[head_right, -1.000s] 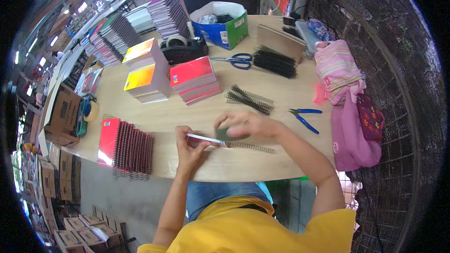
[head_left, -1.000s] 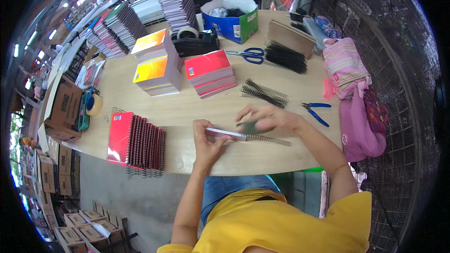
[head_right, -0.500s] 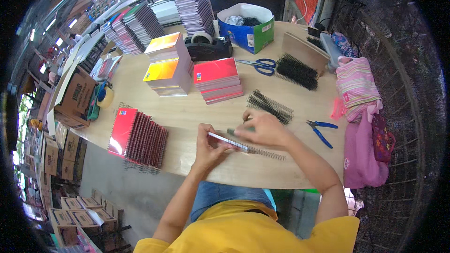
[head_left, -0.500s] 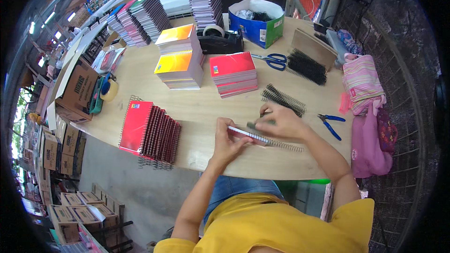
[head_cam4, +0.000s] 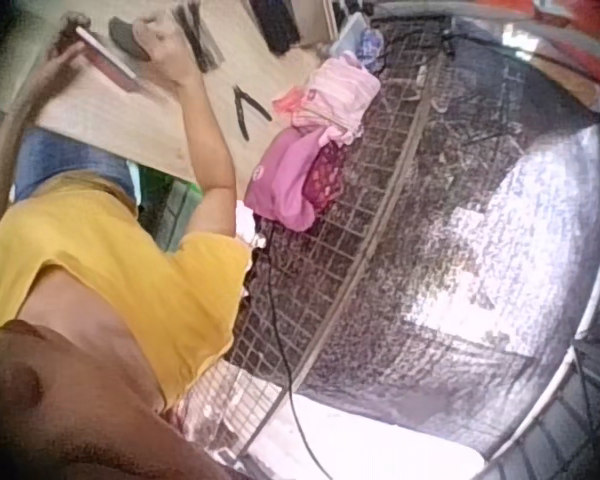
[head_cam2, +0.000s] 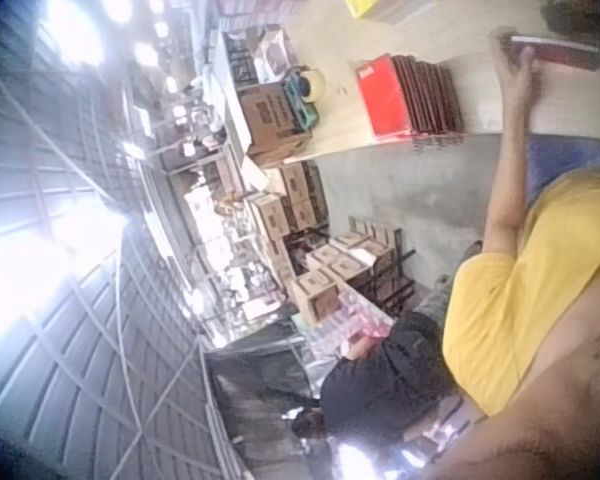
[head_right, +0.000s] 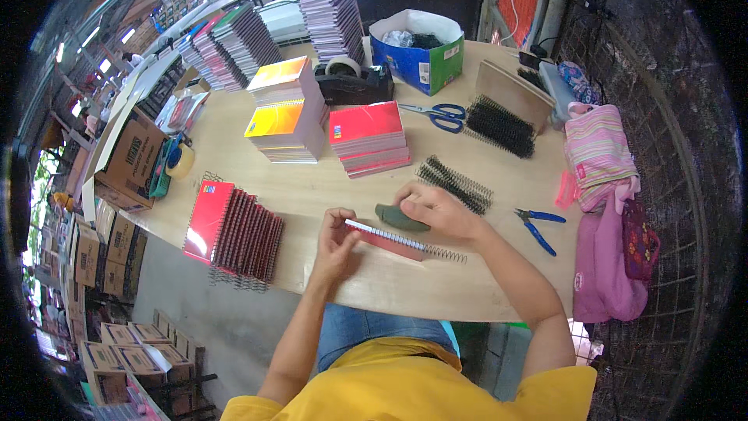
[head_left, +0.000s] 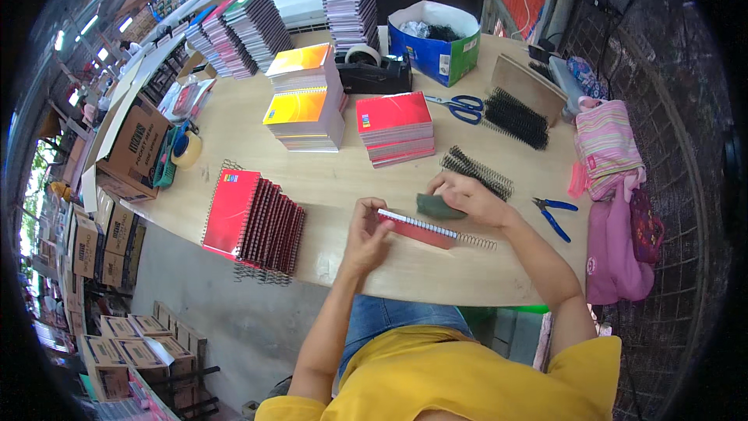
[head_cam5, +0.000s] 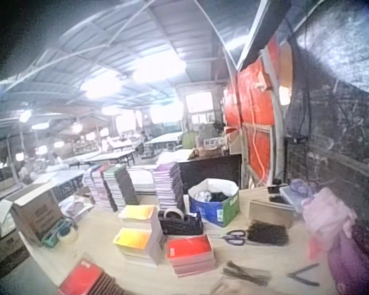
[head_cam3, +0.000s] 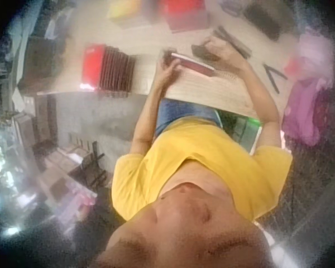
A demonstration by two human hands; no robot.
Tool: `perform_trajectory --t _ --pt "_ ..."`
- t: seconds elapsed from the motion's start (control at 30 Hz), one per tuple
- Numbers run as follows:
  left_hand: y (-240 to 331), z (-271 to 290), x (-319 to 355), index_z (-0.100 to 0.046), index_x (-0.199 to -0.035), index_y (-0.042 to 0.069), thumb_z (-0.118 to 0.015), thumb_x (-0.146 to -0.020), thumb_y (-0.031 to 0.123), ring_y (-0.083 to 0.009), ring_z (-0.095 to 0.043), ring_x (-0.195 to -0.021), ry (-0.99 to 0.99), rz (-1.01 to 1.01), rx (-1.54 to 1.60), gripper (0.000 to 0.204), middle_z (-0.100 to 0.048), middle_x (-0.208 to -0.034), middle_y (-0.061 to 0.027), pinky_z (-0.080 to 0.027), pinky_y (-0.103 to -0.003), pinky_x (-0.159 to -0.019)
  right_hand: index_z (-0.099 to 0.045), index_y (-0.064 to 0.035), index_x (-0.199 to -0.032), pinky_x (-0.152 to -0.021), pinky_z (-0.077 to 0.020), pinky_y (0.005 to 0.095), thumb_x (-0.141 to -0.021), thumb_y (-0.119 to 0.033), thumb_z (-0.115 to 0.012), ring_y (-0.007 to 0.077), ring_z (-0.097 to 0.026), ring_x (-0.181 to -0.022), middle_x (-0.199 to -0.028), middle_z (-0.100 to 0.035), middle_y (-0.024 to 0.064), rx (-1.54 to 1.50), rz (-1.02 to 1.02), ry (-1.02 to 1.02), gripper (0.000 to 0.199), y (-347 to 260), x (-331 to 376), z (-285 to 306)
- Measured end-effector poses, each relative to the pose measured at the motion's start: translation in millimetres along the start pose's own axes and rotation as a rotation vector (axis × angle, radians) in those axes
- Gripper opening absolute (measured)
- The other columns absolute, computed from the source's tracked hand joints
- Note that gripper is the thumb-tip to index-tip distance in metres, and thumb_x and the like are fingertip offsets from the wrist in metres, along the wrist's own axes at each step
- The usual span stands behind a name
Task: The person binds notebooks by hand, inserting metal spiral coils into pre-punched holes of notebook stacks and then using pliers to trim and secure the ends.
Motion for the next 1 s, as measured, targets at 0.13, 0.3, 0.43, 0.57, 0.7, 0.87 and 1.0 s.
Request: perform_trajectory --t 0.13,0.3,0.43,0.57,0.7,0.87,1.0 --pt "-5 9 -1 -0.058 -0.105 0.004 -0.07 -0.088 -0.003 -0.0122 -0.06 -0.091 -0.019 0.13 0.078 0.023 -0.061 -0.099 -0.003 -0.052 -0.028 -0.081 -0.072 0.0006 -0.089 -0.086 -0.0494 0.0341 -0.098 -0.043 -0.06 0.0249 -0.064 -0.096 -0.107 -0.065 0.0127 0.722 0.03 0.022 0.046 -21 2 -21" --pt "-6 6 -2 -0.059 -0.102 0.004 -0.074 -0.085 -0.002 -0.012 -0.062 -0.089 -0.022 0.148 0.08 0.023 -0.062 -0.096 -0.0032 -0.055 -0.028 -0.078 -0.074 -0.0013 -0.093 -0.09 -0.0479 0.0367 -0.098 -0.045 -0.058 0.0302 -0.063 -0.099 -0.111 -0.062 0.0147 0.515 0.085 -0.079 0.047 -24 -2 -29" --pt "-2 -1 -3 -0.056 -0.103 0.004 -0.078 -0.083 -0.001 -0.0122 -0.062 -0.088 -0.05 0.13 0.091 0.03 -0.061 -0.096 -0.0035 -0.056 -0.027 -0.076 -0.075 -0.0012 -0.096 -0.091 -0.0476 0.0374 -0.099 -0.049 -0.056 0.0317 -0.062 -0.101 -0.108 -0.062 0.0148 0.033 0.104 0.011 0.052 -14 -5 -12" --pt "8 -9 -8 -0.051 -0.106 0.006 -0.08 -0.08 0.0 -0.0115 -0.062 -0.086 -0.068 0.114 0.157 0.04 -0.061 -0.095 -0.0037 -0.057 -0.025 -0.073 -0.076 -0.0001 -0.093 -0.089 -0.0481 0.0388 -0.099 -0.049 -0.056 0.032 -0.062 -0.099 -0.106 -0.061 0.0168 0.513 0.085 0.0 0.053 -10 -7 -25" --pt "7 -7 -6 -0.049 -0.108 0.009 -0.081 -0.079 -0.003 -0.0109 -0.062 -0.086 -0.058 0.105 0.122 0.045 -0.061 -0.095 -0.0037 -0.057 -0.024 -0.071 -0.076 -0.0026 -0.102 -0.09 -0.048 0.0417 -0.101 -0.048 -0.055 0.0325 -0.061 -0.102 -0.108 -0.062 0.0182 0.289 0.142 0.02 0.05 -9 -8 -22" --pt "5 -6 -7 -0.049 -0.112 0.008 -0.081 -0.08 -0.001 -0.0123 -0.064 -0.088 -0.092 0.085 0.095 0.046 -0.063 -0.098 -0.005 -0.058 -0.025 -0.075 -0.069 -0.0063 -0.123 -0.102 -0.0455 0.0418 -0.101 -0.041 -0.057 0.0339 -0.058 -0.117 -0.124 -0.06 0.0194 0.495 0.19 0.033 0.043 -4 -1 -23" --pt "22 3 7 -0.045 -0.132 0.006 -0.076 -0.084 -0.001 -0.0141 -0.067 -0.092 0.0 0.192 0.19 0.058 -0.068 -0.104 -0.0101 -0.058 -0.026 -0.079 -0.054 -0.0061 -0.142 -0.114 -0.0349 0.0442 -0.092 -0.033 -0.067 0.039 -0.045 -0.134 -0.147 -0.044 0.0186 0.454 -0.084 0.429 0.059 -18 75 55"
Point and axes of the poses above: each hand's wrist, its own x-axis away from the middle knuckle, its own z-axis out of the back of the hand, y = z × x, the point moved 8 cm from there along -x, towards the middle knuckle
